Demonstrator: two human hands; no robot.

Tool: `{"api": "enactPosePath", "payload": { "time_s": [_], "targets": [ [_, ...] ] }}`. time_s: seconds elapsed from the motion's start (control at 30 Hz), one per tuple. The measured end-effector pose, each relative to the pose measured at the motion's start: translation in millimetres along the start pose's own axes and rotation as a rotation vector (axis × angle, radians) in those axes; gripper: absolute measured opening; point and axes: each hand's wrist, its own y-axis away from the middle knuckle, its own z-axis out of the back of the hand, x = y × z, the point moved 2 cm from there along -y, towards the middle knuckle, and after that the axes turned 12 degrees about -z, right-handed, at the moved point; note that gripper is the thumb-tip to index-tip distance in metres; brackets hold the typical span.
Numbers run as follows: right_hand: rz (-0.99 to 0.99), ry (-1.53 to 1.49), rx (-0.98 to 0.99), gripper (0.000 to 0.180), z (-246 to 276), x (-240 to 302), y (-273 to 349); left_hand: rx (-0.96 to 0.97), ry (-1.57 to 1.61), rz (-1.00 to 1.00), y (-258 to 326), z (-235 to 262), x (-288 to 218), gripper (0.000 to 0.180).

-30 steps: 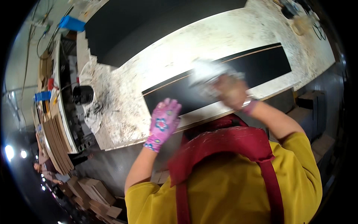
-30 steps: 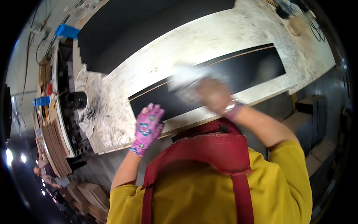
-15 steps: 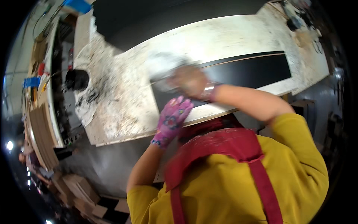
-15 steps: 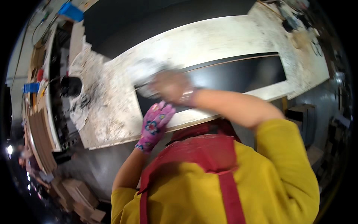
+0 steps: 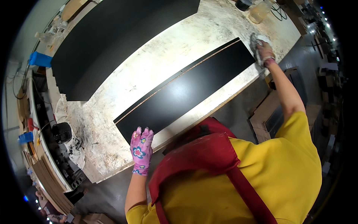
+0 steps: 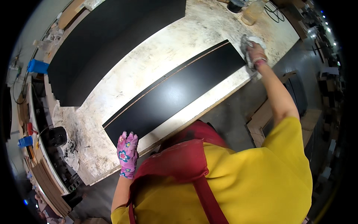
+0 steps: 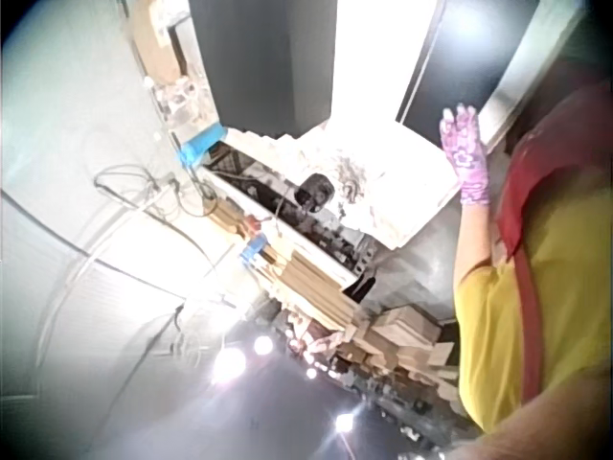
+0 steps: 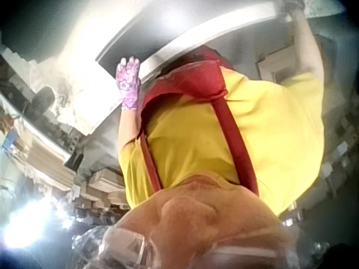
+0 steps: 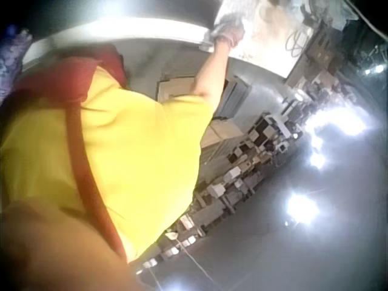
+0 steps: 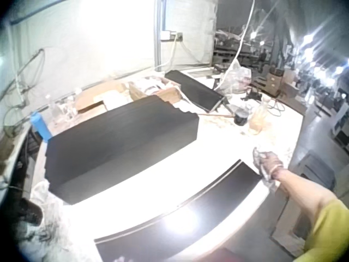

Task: The person wipes flat black furniture panels using a cloth. They apply liquid from a bottle onto the cloth and rub the cloth across the surface of the panels.

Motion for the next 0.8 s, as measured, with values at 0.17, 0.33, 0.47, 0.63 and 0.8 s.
{"api": "enactPosePath", "payload": {
  "time_s": [0.17, 0.33, 0.47, 0.63, 0.8],
  "targets": [
    [0.318, 0.105, 0.065, 0.038, -23, 62, 60, 0.005, 0.002, 0.129, 16, 1, -1, 0.040],
    [0.467, 0.005, 0.176, 0.040, -64, 24, 53, 0.050, -0.085, 0.305, 29, 22, 1, 0.038],
    [0.526, 0.015, 0.220, 0.041, -53, 49, 73, 0.064, -0.083, 0.345, 43, 49, -7, 0.038],
    [0.555, 0.103, 0.119, 0.041, -53, 54, 79, -0.108, -0.270, 0.540, 82, 86, 92, 0.020],
    [0.524, 0.127, 0.145, 0.039, -58, 51, 62, -0.021, -0.301, 0.842, 149, 136, 203, 0.043]
  ]
}}
